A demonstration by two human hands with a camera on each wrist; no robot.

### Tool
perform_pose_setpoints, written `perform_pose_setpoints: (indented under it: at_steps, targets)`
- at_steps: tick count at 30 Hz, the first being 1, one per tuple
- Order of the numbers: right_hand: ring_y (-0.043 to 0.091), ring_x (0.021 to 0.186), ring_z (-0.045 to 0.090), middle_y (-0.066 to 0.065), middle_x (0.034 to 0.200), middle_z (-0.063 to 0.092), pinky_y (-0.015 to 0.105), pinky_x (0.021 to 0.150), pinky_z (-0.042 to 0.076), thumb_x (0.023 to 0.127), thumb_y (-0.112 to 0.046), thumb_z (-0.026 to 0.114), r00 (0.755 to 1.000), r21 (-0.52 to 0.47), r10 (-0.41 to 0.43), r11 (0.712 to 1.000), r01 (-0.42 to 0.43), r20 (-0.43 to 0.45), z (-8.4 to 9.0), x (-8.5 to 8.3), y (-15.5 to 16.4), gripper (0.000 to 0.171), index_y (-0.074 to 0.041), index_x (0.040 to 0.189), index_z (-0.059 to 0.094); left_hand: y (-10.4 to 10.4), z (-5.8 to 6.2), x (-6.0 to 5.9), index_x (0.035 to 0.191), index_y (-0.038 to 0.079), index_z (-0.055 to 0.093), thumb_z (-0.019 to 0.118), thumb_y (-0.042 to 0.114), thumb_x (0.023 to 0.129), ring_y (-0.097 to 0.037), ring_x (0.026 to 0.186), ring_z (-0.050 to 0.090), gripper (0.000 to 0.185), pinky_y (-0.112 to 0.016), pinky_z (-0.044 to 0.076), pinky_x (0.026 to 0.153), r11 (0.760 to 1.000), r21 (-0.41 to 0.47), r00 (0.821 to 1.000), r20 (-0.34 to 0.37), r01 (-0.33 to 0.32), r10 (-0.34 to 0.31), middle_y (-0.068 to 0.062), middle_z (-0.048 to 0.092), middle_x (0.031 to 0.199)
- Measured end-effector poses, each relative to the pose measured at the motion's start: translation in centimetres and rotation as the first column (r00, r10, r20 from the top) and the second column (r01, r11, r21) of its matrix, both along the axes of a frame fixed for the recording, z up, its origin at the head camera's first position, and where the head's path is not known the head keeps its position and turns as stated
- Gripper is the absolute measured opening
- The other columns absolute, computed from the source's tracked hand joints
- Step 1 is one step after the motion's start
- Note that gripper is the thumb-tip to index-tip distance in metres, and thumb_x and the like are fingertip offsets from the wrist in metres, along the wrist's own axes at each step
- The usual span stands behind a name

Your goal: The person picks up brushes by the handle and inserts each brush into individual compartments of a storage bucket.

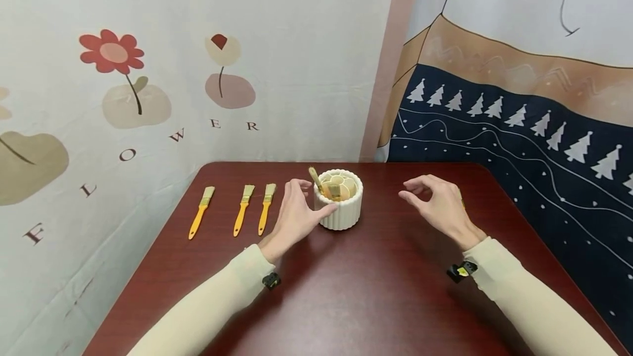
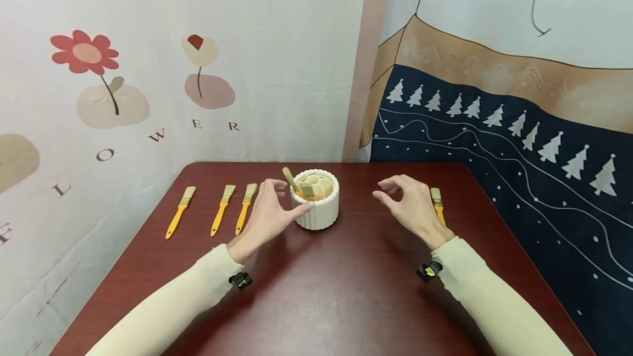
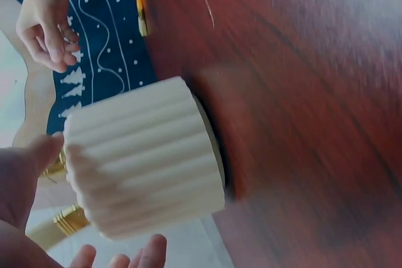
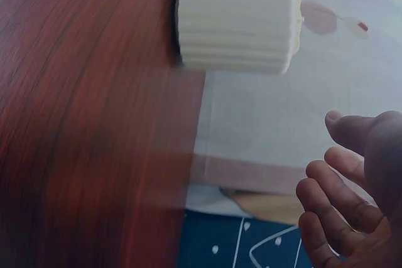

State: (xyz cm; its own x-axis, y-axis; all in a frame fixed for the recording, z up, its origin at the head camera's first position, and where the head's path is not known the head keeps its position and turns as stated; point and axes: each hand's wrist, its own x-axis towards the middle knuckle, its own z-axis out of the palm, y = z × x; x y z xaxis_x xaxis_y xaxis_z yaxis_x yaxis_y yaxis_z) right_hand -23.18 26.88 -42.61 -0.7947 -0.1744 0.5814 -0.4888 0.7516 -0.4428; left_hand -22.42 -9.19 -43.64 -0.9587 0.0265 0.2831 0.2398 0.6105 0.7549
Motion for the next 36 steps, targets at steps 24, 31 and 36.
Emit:
perform_pose_setpoints:
  at_steps: [24, 31, 36]
  targets:
    - [0.039, 0.098, 0.083, 0.022, 0.120, 0.085, 0.013, 0.070, 0.053, 0.105, -0.027, 0.091, 0.980, 0.027, -0.148, 0.989, 0.146, 0.132, -1.7, -0.3, 7.6, 0.031, -0.005, 0.125, 0.085, 2.2, -0.5, 0.0, 0.133, 0.004, 0.053, 0.103, 0.056, 0.084, -0.034, 0.109, 0.067, 0.087, -0.050, 0.064, 0.102, 0.995, -0.079, 0.998, 0.001, -0.067, 0.067, -0.019, 0.055, 0.136]
    - [0.041, 0.103, 0.083, 0.024, 0.126, 0.085, 0.014, 0.072, 0.054, 0.109, -0.033, 0.086, 0.961, 0.048, -0.176, 0.984, 0.170, 0.213, -2.2, -0.8, 9.5, 0.037, -0.004, 0.131, 0.082, 2.0, -0.5, -0.2, 0.136, 0.000, 0.054, 0.103, 0.054, 0.085, -0.036, 0.109, 0.069, 0.090, -0.052, 0.064, 0.103, 0.996, -0.072, 0.998, -0.003, -0.061, 0.061, -0.020, 0.055, 0.138]
    - [0.041, 0.104, 0.084, 0.025, 0.129, 0.084, 0.013, 0.074, 0.053, 0.110, -0.035, 0.085, 0.951, 0.072, -0.188, 0.982, 0.176, 0.247, -2.9, -1.4, 10.5, 0.041, -0.002, 0.132, 0.082, 1.9, -0.4, -0.2, 0.137, 0.000, 0.054, 0.103, 0.053, 0.086, -0.037, 0.108, 0.068, 0.087, -0.052, 0.063, 0.102, 0.997, -0.058, 0.998, 0.005, -0.054, 0.055, -0.020, 0.056, 0.137]
